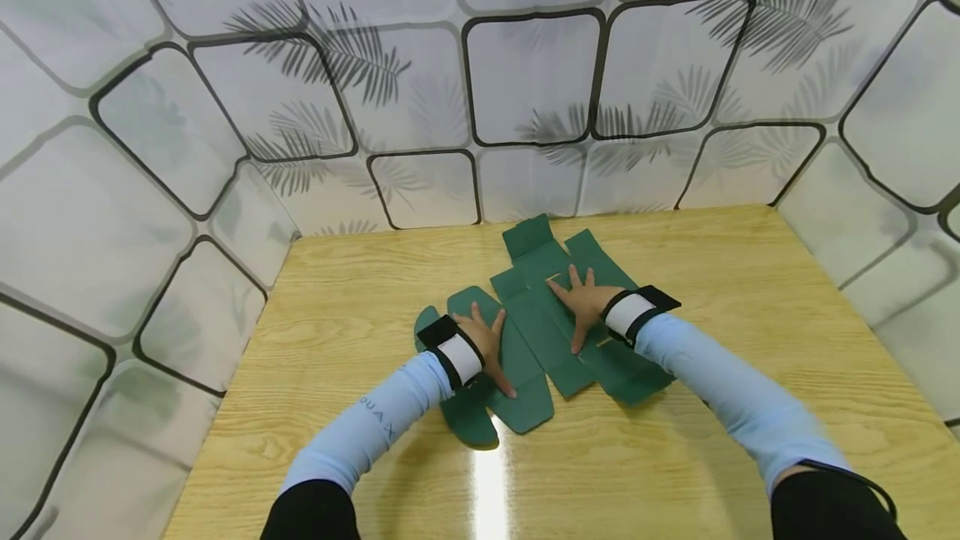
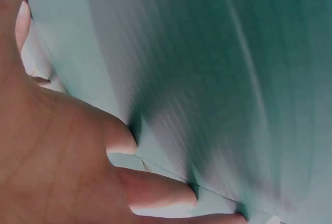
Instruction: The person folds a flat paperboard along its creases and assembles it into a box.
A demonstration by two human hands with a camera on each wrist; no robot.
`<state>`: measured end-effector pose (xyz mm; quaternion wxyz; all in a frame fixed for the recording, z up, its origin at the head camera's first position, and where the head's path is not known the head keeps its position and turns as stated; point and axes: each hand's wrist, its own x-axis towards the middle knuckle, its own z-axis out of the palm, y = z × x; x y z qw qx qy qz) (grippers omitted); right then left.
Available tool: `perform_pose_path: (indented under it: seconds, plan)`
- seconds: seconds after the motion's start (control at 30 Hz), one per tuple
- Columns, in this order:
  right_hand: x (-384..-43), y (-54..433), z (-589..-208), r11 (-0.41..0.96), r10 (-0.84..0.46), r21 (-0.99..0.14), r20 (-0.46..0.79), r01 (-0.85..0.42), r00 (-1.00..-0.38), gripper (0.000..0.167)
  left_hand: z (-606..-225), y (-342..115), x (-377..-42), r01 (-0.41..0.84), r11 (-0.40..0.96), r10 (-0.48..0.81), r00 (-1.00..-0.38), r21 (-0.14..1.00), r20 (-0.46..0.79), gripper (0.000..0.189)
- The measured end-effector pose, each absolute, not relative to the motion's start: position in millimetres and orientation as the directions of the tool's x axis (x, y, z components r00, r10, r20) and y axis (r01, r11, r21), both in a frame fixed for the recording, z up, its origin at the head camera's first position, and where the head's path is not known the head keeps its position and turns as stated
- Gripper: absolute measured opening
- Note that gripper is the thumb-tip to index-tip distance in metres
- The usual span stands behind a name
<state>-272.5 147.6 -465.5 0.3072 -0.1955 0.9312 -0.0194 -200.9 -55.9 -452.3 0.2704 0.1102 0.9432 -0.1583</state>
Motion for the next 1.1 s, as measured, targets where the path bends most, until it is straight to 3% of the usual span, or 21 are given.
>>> perform_pose_path:
  seconds: [0.17,0.3,0.43,0.6,0.83,1.1]
  plan:
    - [-258,147,-450,0.946,-0.323,-0.148,-0.534,-0.289,-0.782,0.133,-441,-66,-215,0.359,0.899,0.183,-0.829,-0.251,-0.528,0.120]
    - [-255,149,-460,0.946,-0.316,-0.135,-0.577,-0.295,-0.753,0.133,-445,-75,-226,0.440,0.849,0.261,-0.830,-0.291,-0.494,0.118]
    - [-258,153,-472,0.941,-0.323,-0.121,-0.597,-0.316,-0.735,0.134,-457,-77,-228,0.498,0.827,0.310,-0.791,-0.260,-0.528,0.122]
    - [-268,154,-473,0.936,-0.337,-0.129,-0.599,-0.327,-0.727,0.135,-464,-69,-226,0.489,0.832,0.284,-0.781,-0.261,-0.556,0.124]
    - [-279,158,-466,0.931,-0.342,-0.131,-0.642,-0.341,-0.686,0.130,-474,-61,-214,0.513,0.829,0.287,-0.733,-0.224,-0.617,0.118]
    - [-291,157,-463,0.939,-0.325,-0.139,-0.655,-0.314,-0.682,0.124,-460,-56,-197,0.603,0.755,0.386,-0.726,-0.258,-0.569,0.108]
